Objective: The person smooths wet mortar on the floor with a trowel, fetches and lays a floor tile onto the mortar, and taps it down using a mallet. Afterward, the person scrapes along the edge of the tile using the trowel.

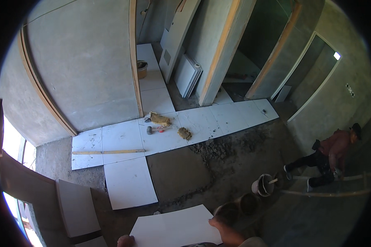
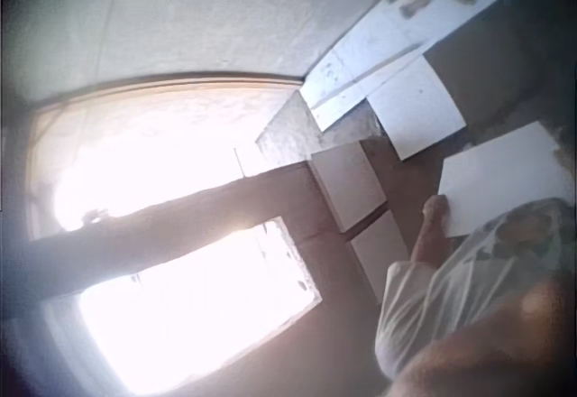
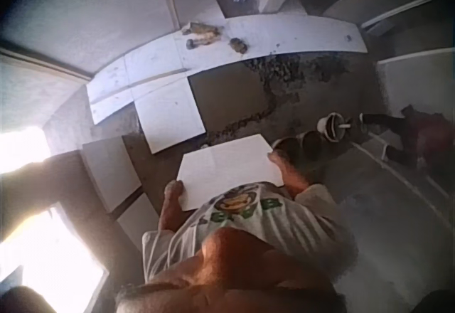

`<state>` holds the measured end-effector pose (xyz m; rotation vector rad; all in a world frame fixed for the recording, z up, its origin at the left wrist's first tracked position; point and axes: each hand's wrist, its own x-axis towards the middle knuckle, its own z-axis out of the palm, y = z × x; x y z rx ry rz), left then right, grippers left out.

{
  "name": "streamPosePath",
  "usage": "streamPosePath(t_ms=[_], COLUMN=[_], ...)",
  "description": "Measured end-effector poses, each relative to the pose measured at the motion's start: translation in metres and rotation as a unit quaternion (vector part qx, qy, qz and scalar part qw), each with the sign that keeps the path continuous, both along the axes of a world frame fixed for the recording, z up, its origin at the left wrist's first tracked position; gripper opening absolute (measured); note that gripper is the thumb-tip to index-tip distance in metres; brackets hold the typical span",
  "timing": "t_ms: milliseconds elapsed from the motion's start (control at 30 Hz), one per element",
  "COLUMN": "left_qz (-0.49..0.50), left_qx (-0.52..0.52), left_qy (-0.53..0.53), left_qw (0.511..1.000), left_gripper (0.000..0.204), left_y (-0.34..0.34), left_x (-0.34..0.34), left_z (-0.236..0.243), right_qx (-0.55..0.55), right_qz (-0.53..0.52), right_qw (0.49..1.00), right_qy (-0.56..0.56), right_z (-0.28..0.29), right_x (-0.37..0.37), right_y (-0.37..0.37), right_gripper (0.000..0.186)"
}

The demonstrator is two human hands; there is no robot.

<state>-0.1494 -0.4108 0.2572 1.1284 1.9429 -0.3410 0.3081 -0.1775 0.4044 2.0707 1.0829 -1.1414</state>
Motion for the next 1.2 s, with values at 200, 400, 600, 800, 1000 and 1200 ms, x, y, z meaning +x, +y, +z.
streamPosePath(t_ms=[200,400,600,800,1000,1200], left_qz=[-0.054,0.031,0.087,0.132,0.193,0.216], left_qx=[-0.061,-0.137,-0.130,-0.075,-0.007,0.063], left_qy=[0.027,0.034,0.009,0.021,0.034,0.024], left_qw=[0.996,0.989,0.988,0.988,0.981,0.974], left_gripper=[0.040,0.050,0.051,0.049,0.050,0.051], left_y=[0.060,0.125,0.144,0.145,0.165,0.211], left_x=[-0.010,-0.002,0.005,0.038,0.089,0.113], left_z=[0.073,0.137,0.139,0.107,0.053,-0.029], right_qx=[0.011,-0.010,-0.033,0.006,0.097,0.247], right_qz=[0.011,-0.022,-0.072,-0.111,-0.055,-0.048], right_qw=[0.997,0.997,0.993,0.990,0.989,0.957], right_qy=[-0.076,-0.080,-0.093,-0.090,-0.098,-0.142], right_z=[-0.029,-0.048,-0.068,-0.079,-0.103,-0.172], right_x=[0.000,0.018,0.042,0.072,0.109,0.124], right_y=[-0.015,-0.033,-0.049,-0.031,0.015,0.027], right_gripper=[0.056,0.060,0.063,0.065,0.070,0.068])
